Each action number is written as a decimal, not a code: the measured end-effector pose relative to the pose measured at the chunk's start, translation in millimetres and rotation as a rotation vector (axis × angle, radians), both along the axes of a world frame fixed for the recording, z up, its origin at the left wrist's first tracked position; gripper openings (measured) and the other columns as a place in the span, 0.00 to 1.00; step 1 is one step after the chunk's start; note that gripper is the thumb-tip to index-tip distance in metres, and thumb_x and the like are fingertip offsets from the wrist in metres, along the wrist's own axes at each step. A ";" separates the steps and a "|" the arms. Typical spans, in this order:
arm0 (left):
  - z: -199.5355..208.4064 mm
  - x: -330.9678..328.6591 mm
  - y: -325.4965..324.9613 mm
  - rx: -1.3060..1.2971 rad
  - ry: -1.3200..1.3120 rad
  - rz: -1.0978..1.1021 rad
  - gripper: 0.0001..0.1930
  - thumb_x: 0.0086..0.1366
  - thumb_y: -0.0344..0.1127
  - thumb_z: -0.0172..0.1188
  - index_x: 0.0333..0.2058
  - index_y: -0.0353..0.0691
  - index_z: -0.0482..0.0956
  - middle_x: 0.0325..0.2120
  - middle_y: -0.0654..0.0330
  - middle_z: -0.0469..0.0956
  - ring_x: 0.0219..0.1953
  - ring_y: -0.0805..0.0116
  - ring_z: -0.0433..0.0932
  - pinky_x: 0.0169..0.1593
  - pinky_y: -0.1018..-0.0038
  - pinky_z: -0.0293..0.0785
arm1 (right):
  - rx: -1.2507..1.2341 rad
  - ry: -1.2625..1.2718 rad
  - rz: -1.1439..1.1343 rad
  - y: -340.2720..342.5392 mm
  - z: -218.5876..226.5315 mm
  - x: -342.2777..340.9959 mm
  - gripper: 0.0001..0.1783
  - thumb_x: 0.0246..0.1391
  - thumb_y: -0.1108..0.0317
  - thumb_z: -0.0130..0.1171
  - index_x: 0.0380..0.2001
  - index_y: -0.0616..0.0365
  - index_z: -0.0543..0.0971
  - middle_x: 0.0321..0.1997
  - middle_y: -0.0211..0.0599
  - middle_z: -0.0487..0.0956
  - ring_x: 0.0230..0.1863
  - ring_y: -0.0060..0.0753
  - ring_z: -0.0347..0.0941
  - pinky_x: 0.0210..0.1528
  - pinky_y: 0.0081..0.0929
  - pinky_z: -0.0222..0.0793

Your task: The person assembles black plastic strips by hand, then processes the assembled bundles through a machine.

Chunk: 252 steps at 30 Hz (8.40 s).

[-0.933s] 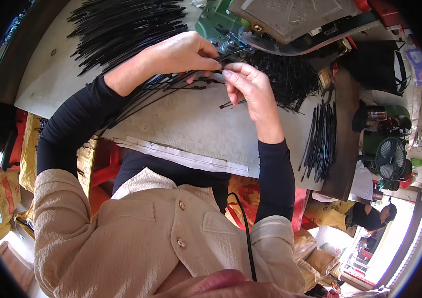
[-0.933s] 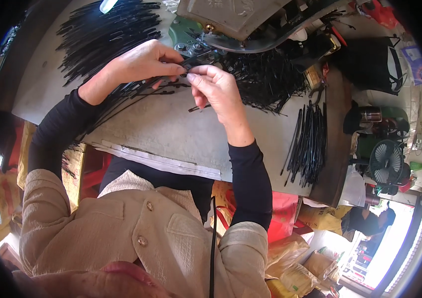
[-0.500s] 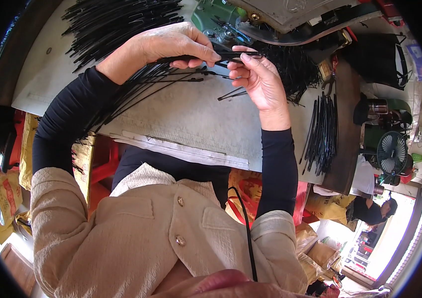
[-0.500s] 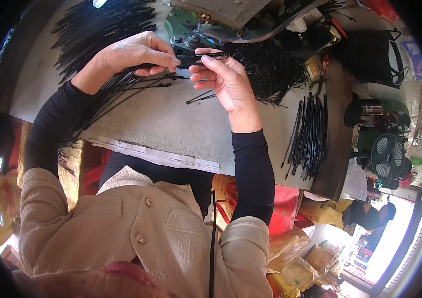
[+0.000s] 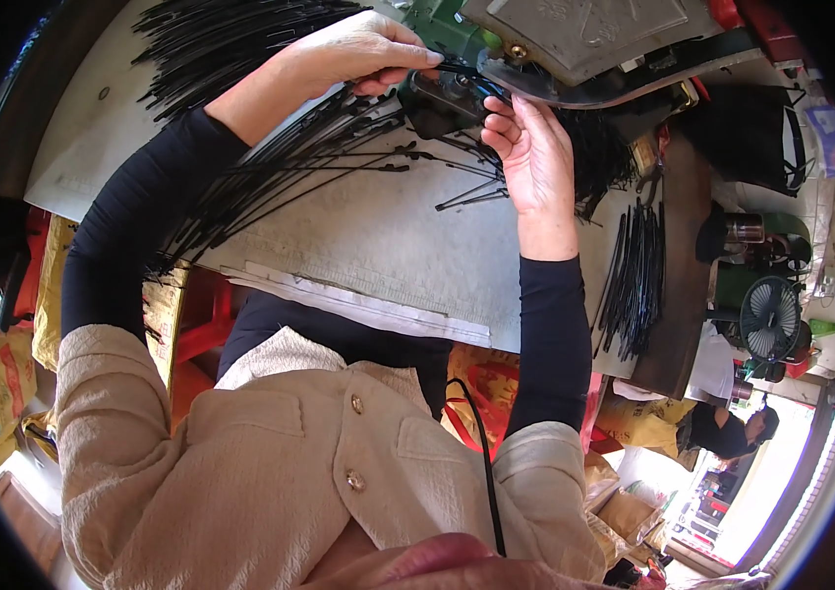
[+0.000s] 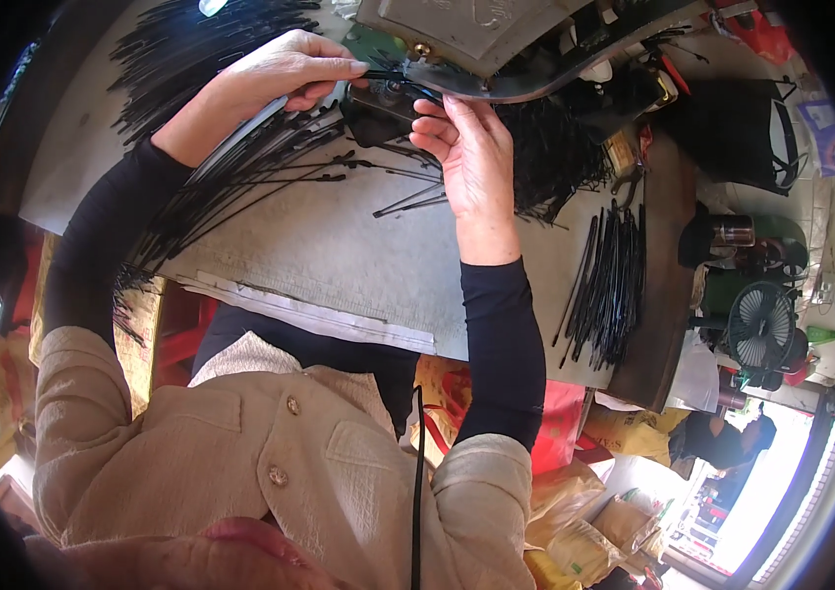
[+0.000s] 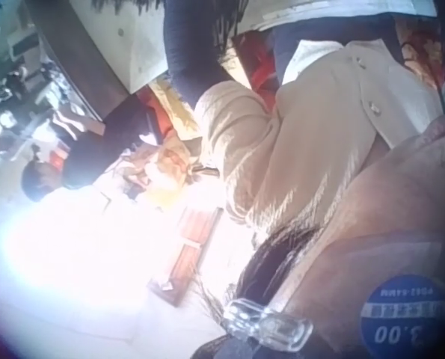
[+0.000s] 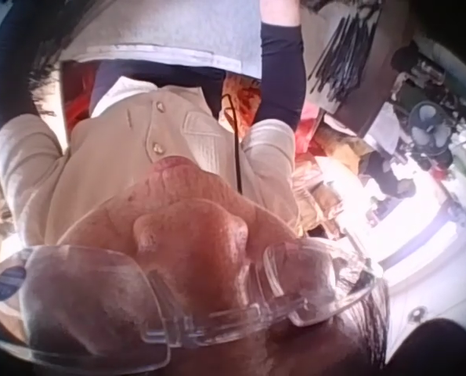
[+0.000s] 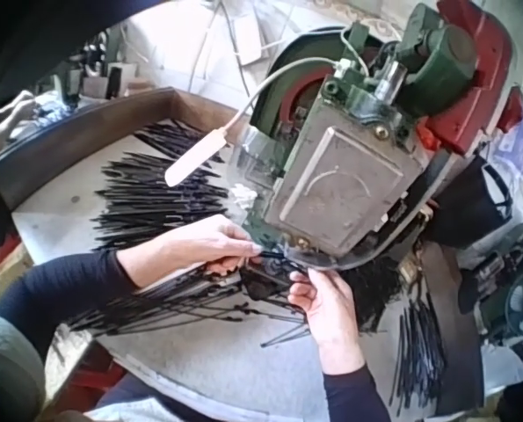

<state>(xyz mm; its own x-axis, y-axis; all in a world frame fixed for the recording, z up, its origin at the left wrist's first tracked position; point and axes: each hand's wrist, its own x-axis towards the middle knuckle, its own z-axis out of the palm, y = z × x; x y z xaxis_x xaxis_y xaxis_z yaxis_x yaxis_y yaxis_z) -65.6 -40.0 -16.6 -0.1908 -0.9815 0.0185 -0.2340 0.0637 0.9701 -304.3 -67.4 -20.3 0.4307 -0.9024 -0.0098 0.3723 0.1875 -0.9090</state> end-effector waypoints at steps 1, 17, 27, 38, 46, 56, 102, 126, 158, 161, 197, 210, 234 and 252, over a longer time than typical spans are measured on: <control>0.3 -1.6 -0.5 0.028 0.027 0.019 0.17 0.64 0.44 0.58 0.35 0.33 0.82 0.10 0.70 0.64 0.11 0.82 0.61 0.15 0.86 0.55 | 0.000 0.002 -0.026 -0.3 -2.1 -0.4 0.10 0.59 0.69 0.54 0.40 0.64 0.74 0.36 0.49 0.79 0.29 0.31 0.79 0.32 0.25 0.79; -9.6 -8.8 -9.2 0.064 0.020 0.062 0.18 0.63 0.45 0.58 0.35 0.32 0.81 0.08 0.71 0.59 0.10 0.83 0.58 0.16 0.83 0.52 | 0.004 0.010 -0.063 -5.4 -5.8 -4.4 0.09 0.58 0.70 0.54 0.39 0.65 0.74 0.34 0.49 0.79 0.28 0.32 0.79 0.31 0.26 0.80; -6.1 -7.3 -6.8 0.089 0.024 0.072 0.19 0.62 0.46 0.60 0.36 0.32 0.81 0.08 0.72 0.58 0.09 0.84 0.58 0.15 0.83 0.50 | -0.004 -0.011 -0.022 -5.9 -5.0 -6.3 0.10 0.59 0.69 0.54 0.39 0.65 0.74 0.34 0.49 0.80 0.28 0.32 0.79 0.32 0.26 0.79; -5.1 -6.8 -9.0 0.047 -0.006 0.057 0.18 0.62 0.45 0.59 0.35 0.31 0.81 0.08 0.72 0.58 0.09 0.84 0.57 0.15 0.84 0.50 | -0.009 0.017 -0.014 -8.7 -3.1 -8.1 0.10 0.58 0.70 0.54 0.39 0.65 0.74 0.34 0.49 0.80 0.29 0.32 0.79 0.32 0.26 0.79; -6.3 -8.9 -9.4 0.088 -0.003 0.061 0.19 0.63 0.44 0.58 0.35 0.30 0.81 0.07 0.71 0.58 0.08 0.84 0.57 0.14 0.83 0.49 | 0.007 0.019 -0.016 -8.2 -6.6 -9.0 0.11 0.58 0.69 0.55 0.40 0.65 0.75 0.33 0.48 0.80 0.28 0.32 0.79 0.32 0.26 0.79; 6.7 -1.1 -10.8 0.160 0.191 -0.107 0.14 0.63 0.40 0.58 0.32 0.31 0.80 0.10 0.69 0.62 0.11 0.80 0.58 0.15 0.78 0.51 | -0.033 -0.017 -0.048 -15.2 -10.0 -14.3 0.11 0.56 0.71 0.55 0.42 0.64 0.74 0.37 0.46 0.79 0.35 0.33 0.79 0.38 0.30 0.79; -21.3 2.4 14.4 -0.051 -0.009 -0.037 0.13 0.66 0.36 0.54 0.43 0.34 0.78 0.24 0.63 0.78 0.17 0.85 0.69 0.16 0.89 0.62 | -0.108 0.582 0.386 56.4 10.4 5.8 0.23 0.54 0.66 0.56 0.52 0.62 0.68 0.27 0.31 0.78 0.26 0.16 0.71 0.25 0.12 0.64; -2.8 -29.3 14.4 -0.077 0.150 0.077 0.13 0.66 0.35 0.55 0.45 0.36 0.78 0.26 0.64 0.77 0.16 0.86 0.64 0.16 0.88 0.59 | -0.060 0.367 0.281 52.5 9.0 12.9 0.23 0.53 0.68 0.56 0.51 0.65 0.68 0.27 0.37 0.78 0.24 0.21 0.73 0.24 0.15 0.68; 0.5 -30.4 12.2 0.005 0.122 0.074 0.17 0.66 0.44 0.55 0.36 0.32 0.80 0.14 0.66 0.72 0.11 0.83 0.65 0.13 0.85 0.58 | 0.026 0.278 0.083 45.0 -0.5 18.4 0.10 0.55 0.67 0.57 0.38 0.59 0.74 0.25 0.32 0.76 0.23 0.18 0.72 0.23 0.14 0.67; 4.1 -27.1 13.7 -0.024 0.156 0.014 0.16 0.66 0.43 0.54 0.37 0.33 0.80 0.19 0.63 0.76 0.13 0.81 0.71 0.15 0.86 0.65 | 0.007 0.251 0.078 42.4 3.2 18.2 0.10 0.54 0.67 0.57 0.38 0.60 0.74 0.25 0.33 0.76 0.21 0.17 0.70 0.23 0.13 0.66; 0.8 -32.4 10.4 -0.115 -0.008 -0.025 0.16 0.68 0.41 0.51 0.31 0.34 0.79 0.10 0.65 0.71 0.09 0.80 0.69 0.14 0.85 0.64 | 0.037 0.105 0.183 40.4 1.7 35.0 0.09 0.57 0.62 0.56 0.31 0.57 0.75 0.27 0.32 0.77 0.20 0.17 0.70 0.21 0.15 0.68; 0.1 17.4 26.1 -0.099 -0.363 -0.115 0.20 0.68 0.48 0.51 0.37 0.35 0.79 0.08 0.68 0.67 0.07 0.83 0.64 0.13 0.86 0.59 | -0.133 0.815 -0.081 38.0 34.3 -113.8 0.17 0.55 0.60 0.55 0.43 0.58 0.77 0.20 0.22 0.70 0.20 0.12 0.61 0.20 0.13 0.50; 24.0 -23.7 70.5 0.195 -0.308 -0.225 0.11 0.66 0.34 0.54 0.38 0.32 0.79 0.14 0.65 0.73 0.11 0.83 0.66 0.15 0.86 0.60 | -0.868 1.823 -0.828 104.8 -10.1 -256.8 0.16 0.45 0.67 0.61 0.40 0.57 0.77 0.41 0.38 0.77 0.45 0.43 0.72 0.48 0.35 0.68; 39.6 -30.2 96.6 0.223 -0.333 -0.324 0.11 0.66 0.35 0.54 0.37 0.32 0.79 0.15 0.64 0.74 0.13 0.83 0.68 0.18 0.86 0.62 | -0.451 1.987 -0.538 17.0 11.0 -328.5 0.29 0.58 0.45 0.42 0.31 0.61 0.82 0.37 0.52 0.79 0.45 0.54 0.74 0.49 0.44 0.68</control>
<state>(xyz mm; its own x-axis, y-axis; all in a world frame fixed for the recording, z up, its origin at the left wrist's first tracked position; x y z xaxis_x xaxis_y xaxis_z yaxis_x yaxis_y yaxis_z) -95.8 56.7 23.1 -0.4461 -0.8439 -0.2980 -0.5348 -0.0156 0.8448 -632.8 -50.5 -9.3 -0.1218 -0.9752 0.1846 -0.9923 0.1242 0.0014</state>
